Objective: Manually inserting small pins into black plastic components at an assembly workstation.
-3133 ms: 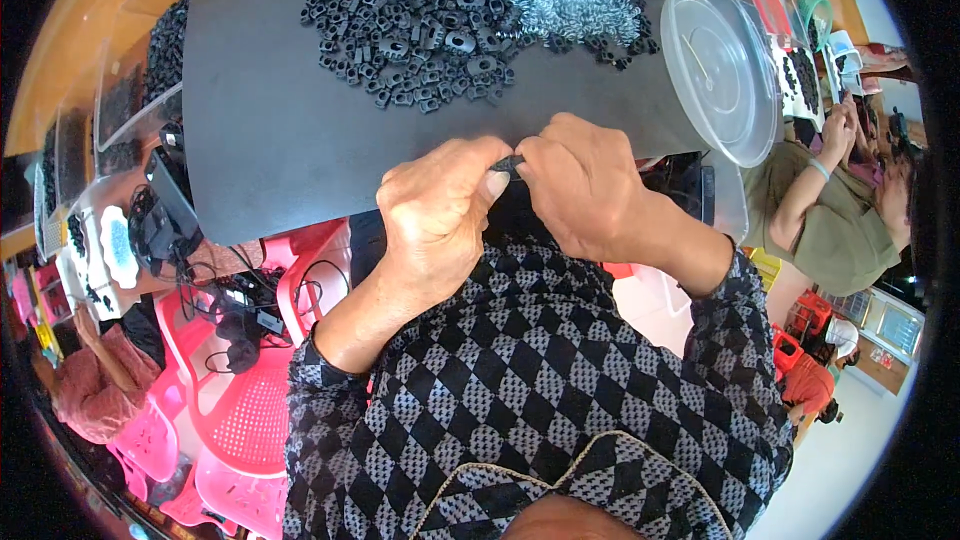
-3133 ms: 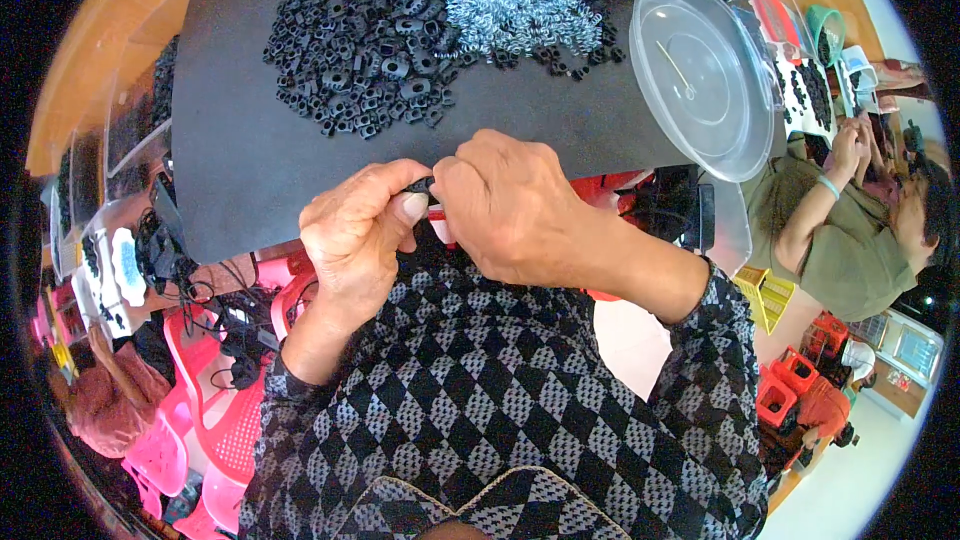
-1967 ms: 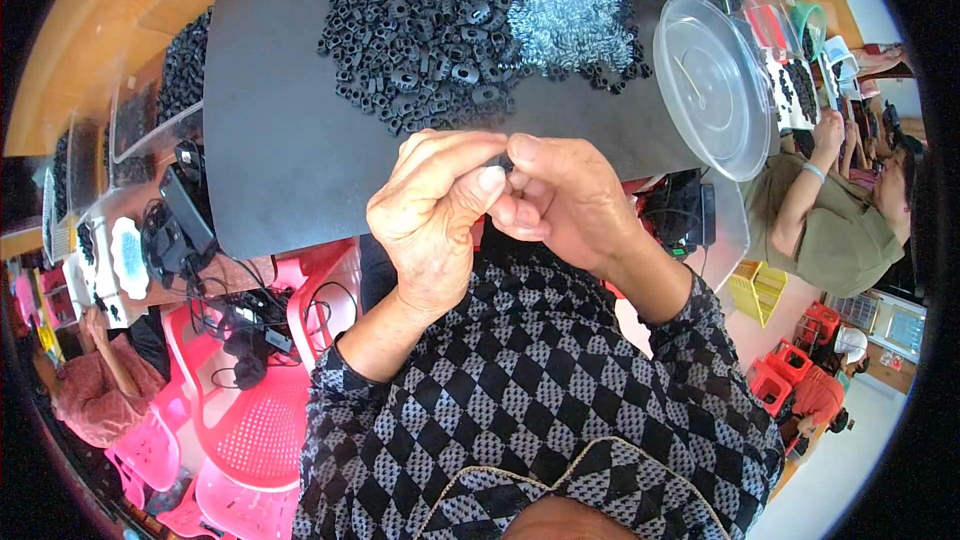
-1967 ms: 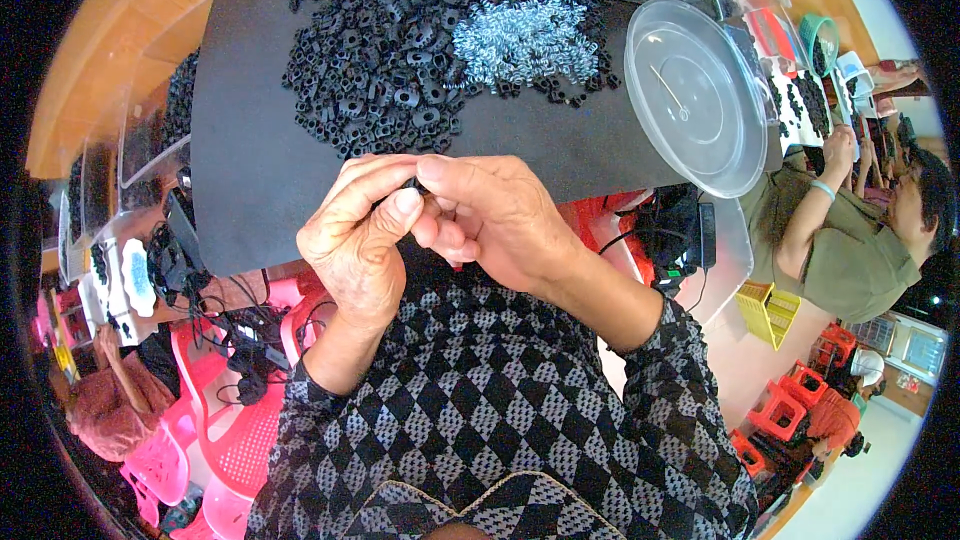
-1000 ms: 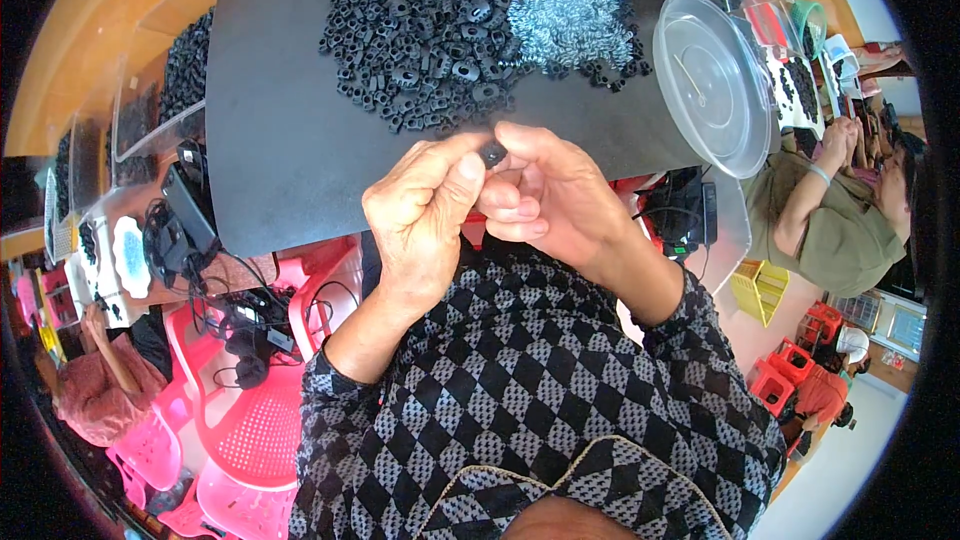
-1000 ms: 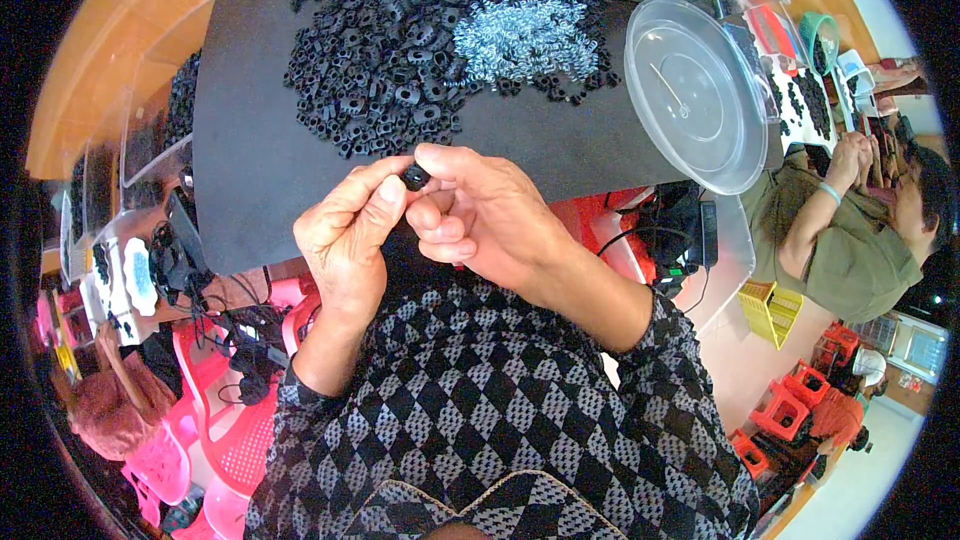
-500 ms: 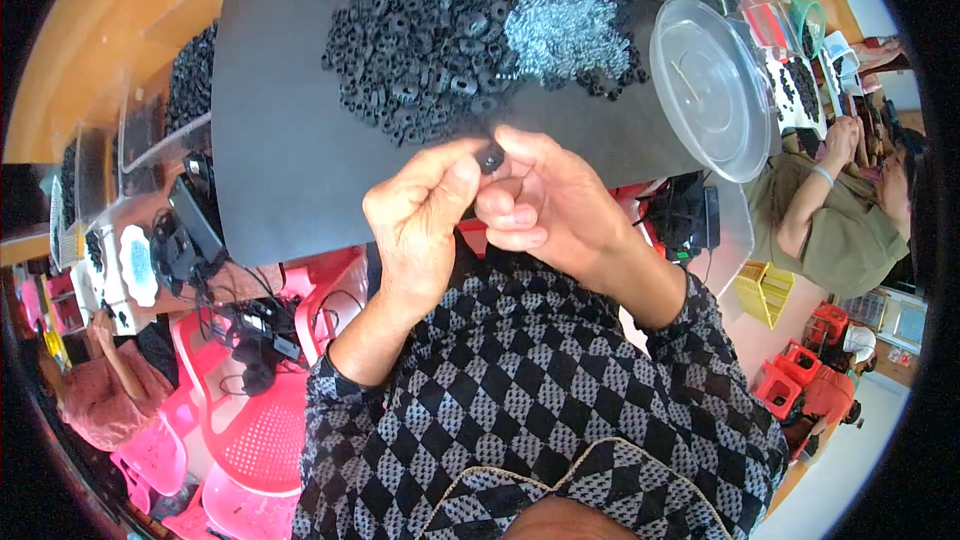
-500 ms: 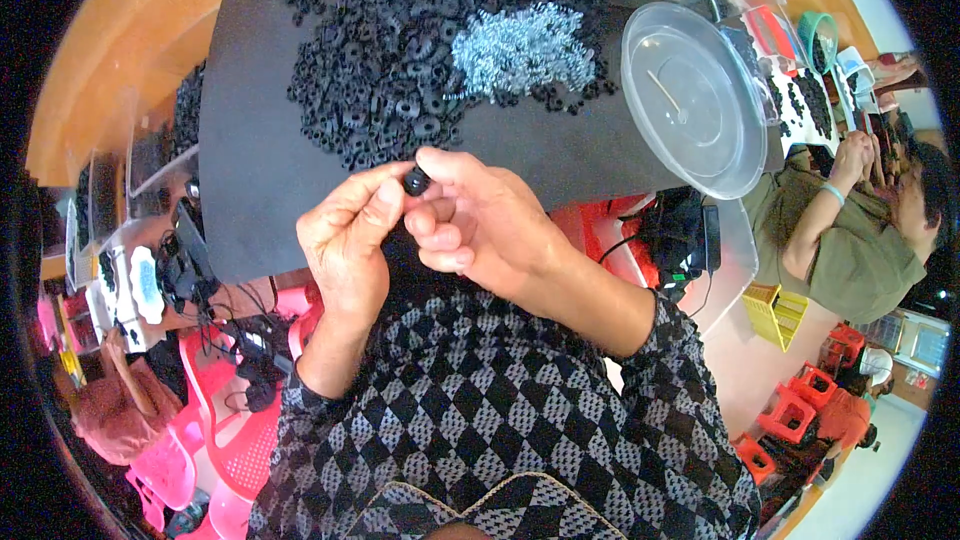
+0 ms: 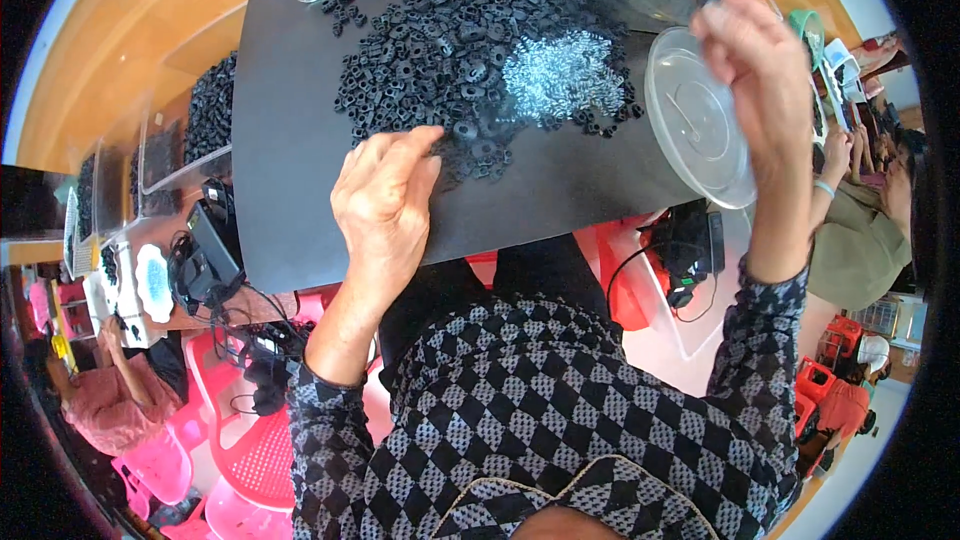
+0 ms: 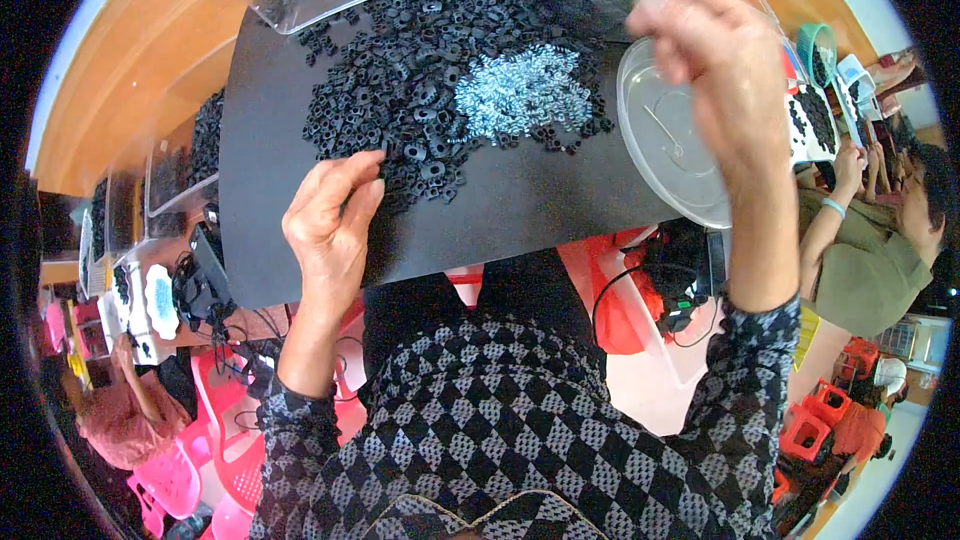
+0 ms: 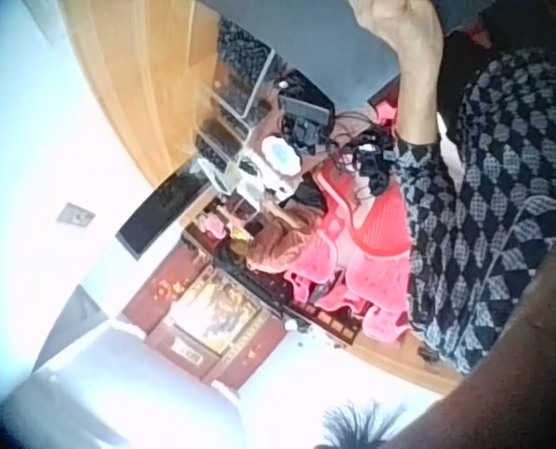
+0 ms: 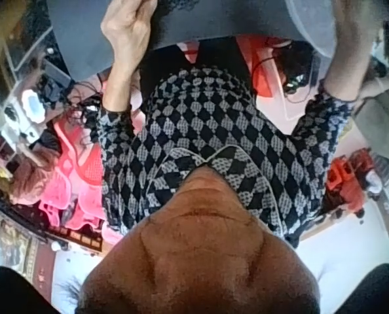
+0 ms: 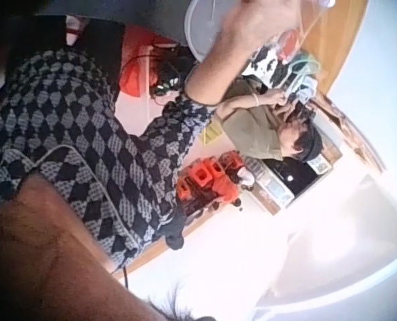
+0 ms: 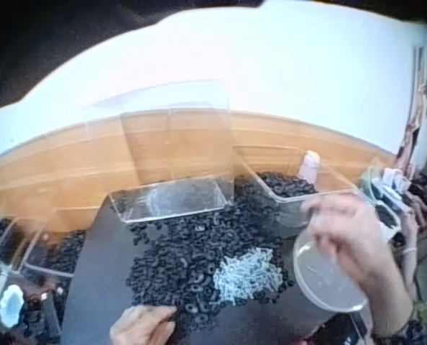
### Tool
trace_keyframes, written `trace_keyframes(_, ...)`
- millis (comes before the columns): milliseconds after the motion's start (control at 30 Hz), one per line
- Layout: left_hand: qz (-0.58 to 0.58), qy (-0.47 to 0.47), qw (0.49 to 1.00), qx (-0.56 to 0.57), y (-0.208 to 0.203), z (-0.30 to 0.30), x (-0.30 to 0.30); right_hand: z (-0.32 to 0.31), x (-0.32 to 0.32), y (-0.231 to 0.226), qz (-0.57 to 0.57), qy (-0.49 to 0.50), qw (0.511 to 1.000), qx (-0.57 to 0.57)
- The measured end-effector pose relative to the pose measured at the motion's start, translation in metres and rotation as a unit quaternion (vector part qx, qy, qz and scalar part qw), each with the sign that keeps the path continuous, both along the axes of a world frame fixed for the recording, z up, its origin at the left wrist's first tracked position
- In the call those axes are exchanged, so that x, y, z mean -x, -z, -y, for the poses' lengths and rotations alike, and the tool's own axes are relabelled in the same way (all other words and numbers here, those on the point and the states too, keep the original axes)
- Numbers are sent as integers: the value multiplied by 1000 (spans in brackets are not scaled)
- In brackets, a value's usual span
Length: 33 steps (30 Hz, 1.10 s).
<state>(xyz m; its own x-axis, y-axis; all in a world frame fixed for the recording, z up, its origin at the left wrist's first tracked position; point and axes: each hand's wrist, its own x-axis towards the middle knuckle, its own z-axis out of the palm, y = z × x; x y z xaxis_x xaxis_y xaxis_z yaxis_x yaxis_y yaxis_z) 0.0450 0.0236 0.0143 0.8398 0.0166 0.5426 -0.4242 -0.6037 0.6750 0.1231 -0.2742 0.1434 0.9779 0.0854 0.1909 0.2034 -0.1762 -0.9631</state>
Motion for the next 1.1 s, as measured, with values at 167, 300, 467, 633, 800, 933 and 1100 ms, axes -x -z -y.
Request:
trace_keyframes(167, 33, 2, 982, -186, -3, -3, -17, -4, -63, -27, 134, 223, 956, 131)
trace_keyframes(300, 72, 27, 967, -244, 1, 9, -32, 78, -142, -28, 182, 298, 901, 260)
trace_keyframes(467, 74, 70, 970, -222, -6, 20, -43, 84, -135, -32, 282, 205, 776, 526)
trace_keyframes(633, 72, 58, 974, -208, -3, 15, -42, 49, -127, -4, 297, 267, 777, 487)
trace_keyframes(800, 69, 90, 985, -128, -9, 16, -40, 14, -89, 37, 495, -61, 862, -96)
trace_keyframes(933, 89, 45, 992, -81, -17, 11, -31, -29, 2, 82, 322, 6, 885, 337)
trace_keyframes(1100, 97, 24, 994, -48, -19, 9, -18, -50, 30, 115, 223, -14, 914, 338)
